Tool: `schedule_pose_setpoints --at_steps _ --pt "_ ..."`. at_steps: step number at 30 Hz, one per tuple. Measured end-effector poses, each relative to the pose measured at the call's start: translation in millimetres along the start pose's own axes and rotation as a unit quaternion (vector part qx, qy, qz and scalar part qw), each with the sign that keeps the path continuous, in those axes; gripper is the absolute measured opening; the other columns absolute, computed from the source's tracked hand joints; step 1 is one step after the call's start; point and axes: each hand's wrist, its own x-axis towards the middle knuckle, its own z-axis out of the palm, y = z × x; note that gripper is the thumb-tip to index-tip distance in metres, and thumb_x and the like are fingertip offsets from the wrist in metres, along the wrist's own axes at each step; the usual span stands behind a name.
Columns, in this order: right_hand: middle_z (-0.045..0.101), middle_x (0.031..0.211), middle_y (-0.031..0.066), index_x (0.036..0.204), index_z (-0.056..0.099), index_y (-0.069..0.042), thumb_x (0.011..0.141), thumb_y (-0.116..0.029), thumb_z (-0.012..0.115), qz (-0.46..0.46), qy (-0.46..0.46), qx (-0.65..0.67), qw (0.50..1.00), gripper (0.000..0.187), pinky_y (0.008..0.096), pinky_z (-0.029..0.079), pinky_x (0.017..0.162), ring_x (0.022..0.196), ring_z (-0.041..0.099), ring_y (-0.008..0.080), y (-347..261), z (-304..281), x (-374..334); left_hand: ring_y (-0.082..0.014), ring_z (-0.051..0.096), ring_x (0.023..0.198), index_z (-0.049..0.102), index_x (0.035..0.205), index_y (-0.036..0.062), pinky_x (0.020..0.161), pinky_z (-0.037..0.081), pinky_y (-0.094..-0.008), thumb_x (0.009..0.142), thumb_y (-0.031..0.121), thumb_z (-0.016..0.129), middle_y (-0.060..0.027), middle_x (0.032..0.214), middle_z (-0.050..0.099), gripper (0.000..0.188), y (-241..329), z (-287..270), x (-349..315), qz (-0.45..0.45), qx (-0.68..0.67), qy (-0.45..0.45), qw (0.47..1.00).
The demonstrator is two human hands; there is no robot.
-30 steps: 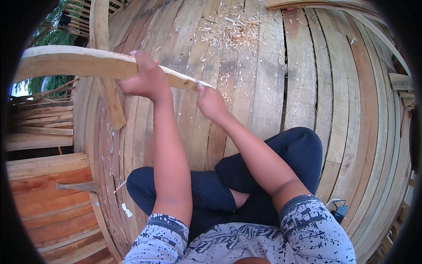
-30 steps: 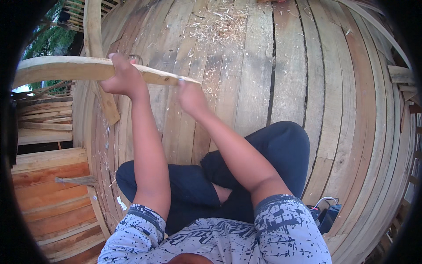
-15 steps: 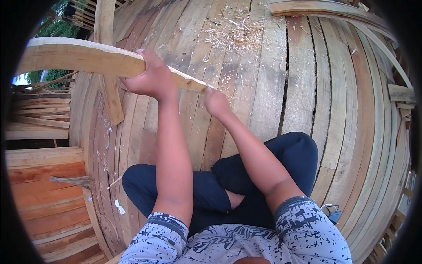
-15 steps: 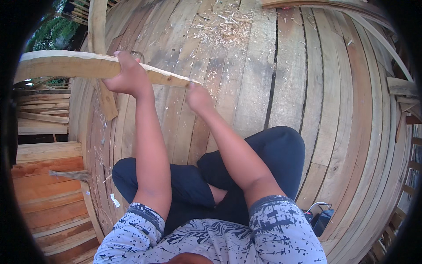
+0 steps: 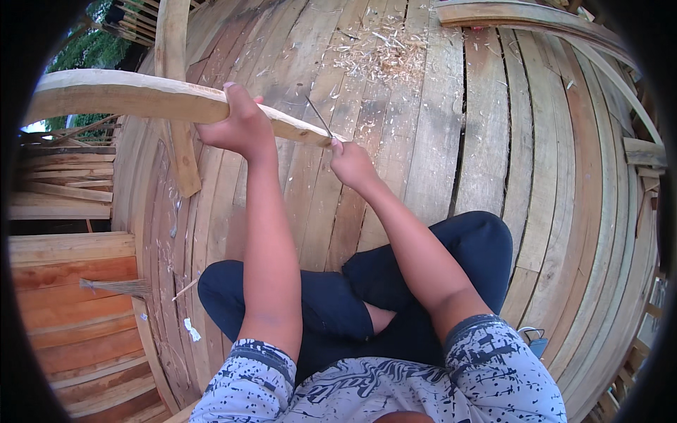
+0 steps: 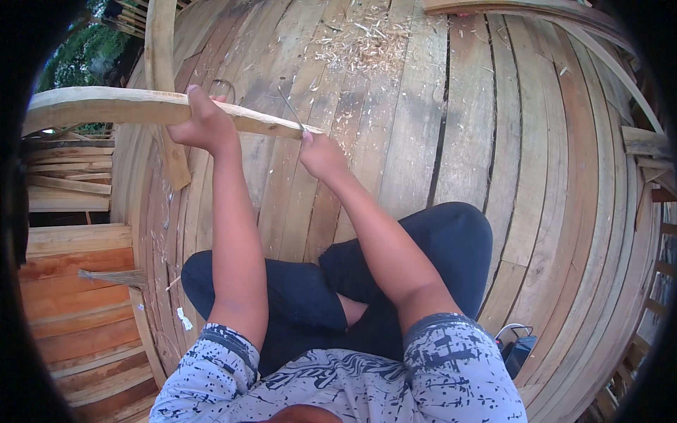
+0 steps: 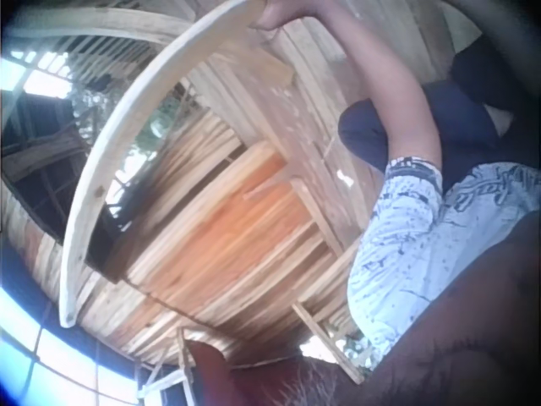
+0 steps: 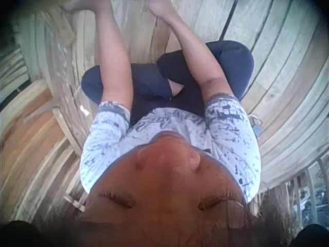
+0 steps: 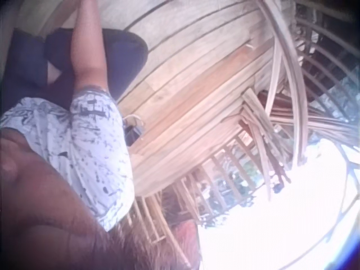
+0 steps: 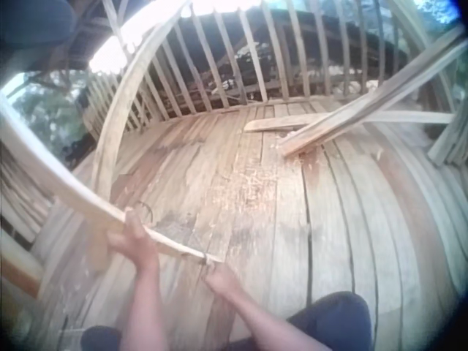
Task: The person sits cross-legged on a wooden floor and uses a knife to shave and shape a long, thin piece of wood. They hold the wood with their left hand and carefully remove thin layers with the knife in their right hand, rotating the wood to work on different sides.
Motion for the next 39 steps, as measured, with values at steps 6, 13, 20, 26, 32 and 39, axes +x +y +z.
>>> schedule_pose_setpoints --at_steps 6,13,20,26,32,39 --pt "0.065 0.093 0.0346 0.091 0.068 0.009 0.101 -0.035 0.039 -0.067 0.007 -0.009 0.998 0.053 0.0516 0.048 0.089 0.095 0.064 0.0469 -46.7 -1.2 -28.4 -0.0204 0.060 0.059 0.045 0.099 -0.0137 0.043 0.056 -0.0296 0.078 0.004 0.062 -0.0167 0.084 0.057 0.032 1.4 -14.8 5.0 -0.005 -0.008 -0.010 1.000" --pt "0.065 0.087 0.0340 0.087 0.066 0.010 0.100 -0.039 0.041 -0.053 0.033 -0.028 0.998 0.057 0.0505 0.048 0.086 0.089 0.063 0.0487 -34.8 -2.6 -28.5 -0.0187 0.057 0.054 0.044 0.094 -0.0088 0.044 0.056 -0.0310 0.079 0.003 0.063 -0.0134 0.078 0.054 0.027 -5.2 -18.7 0.2 -0.026 -0.072 -0.086 0.993" --pt "0.065 0.094 0.0344 0.099 0.066 0.009 0.099 -0.033 0.041 -0.039 -0.001 -0.063 0.997 0.049 0.0516 0.049 0.088 0.092 0.064 0.0477 -29.3 -6.2 -22.3 -0.0140 0.052 0.049 0.043 0.083 0.0016 0.043 0.054 -0.0304 0.078 0.003 0.062 -0.0062 0.070 0.048 0.019 -5.7 -20.2 2.5 -0.041 -0.160 -0.203 0.965" --pt "0.065 0.089 0.0339 0.094 0.067 0.009 0.100 -0.034 0.041 -0.009 0.001 -0.020 1.000 0.050 0.0520 0.050 0.084 0.090 0.064 0.0484 -18.3 -16.7 -27.0 -0.0128 0.051 0.048 0.041 0.079 0.0046 0.042 0.053 -0.0300 0.078 0.004 0.061 -0.0044 0.069 0.046 0.021 1.2 -6.9 -4.6 -0.053 -0.186 -0.247 0.950" --pt "0.065 0.086 0.0334 0.086 0.067 0.009 0.100 -0.037 0.043 0.003 0.042 0.000 0.999 0.054 0.0525 0.049 0.081 0.083 0.064 0.0489 -4.6 1.4 -26.3 -0.0126 0.049 0.050 0.038 0.082 0.0076 0.042 0.051 -0.0292 0.077 0.004 0.060 -0.0024 0.066 0.041 0.023 -5.0 -9.3 -2.6 -0.058 -0.207 -0.260 0.941" --pt "0.067 0.092 0.0303 0.090 0.068 0.006 0.099 -0.034 0.043 -0.001 0.017 -0.019 1.000 0.048 0.0512 0.050 0.084 0.089 0.065 0.0464 0.6 0.6 -27.5 -0.0123 0.043 0.049 0.035 0.083 0.0103 0.040 0.045 -0.0262 0.077 0.008 0.059 -0.0038 0.064 0.041 0.024 -10.7 -20.5 4.0 -0.057 -0.243 -0.285 0.926"
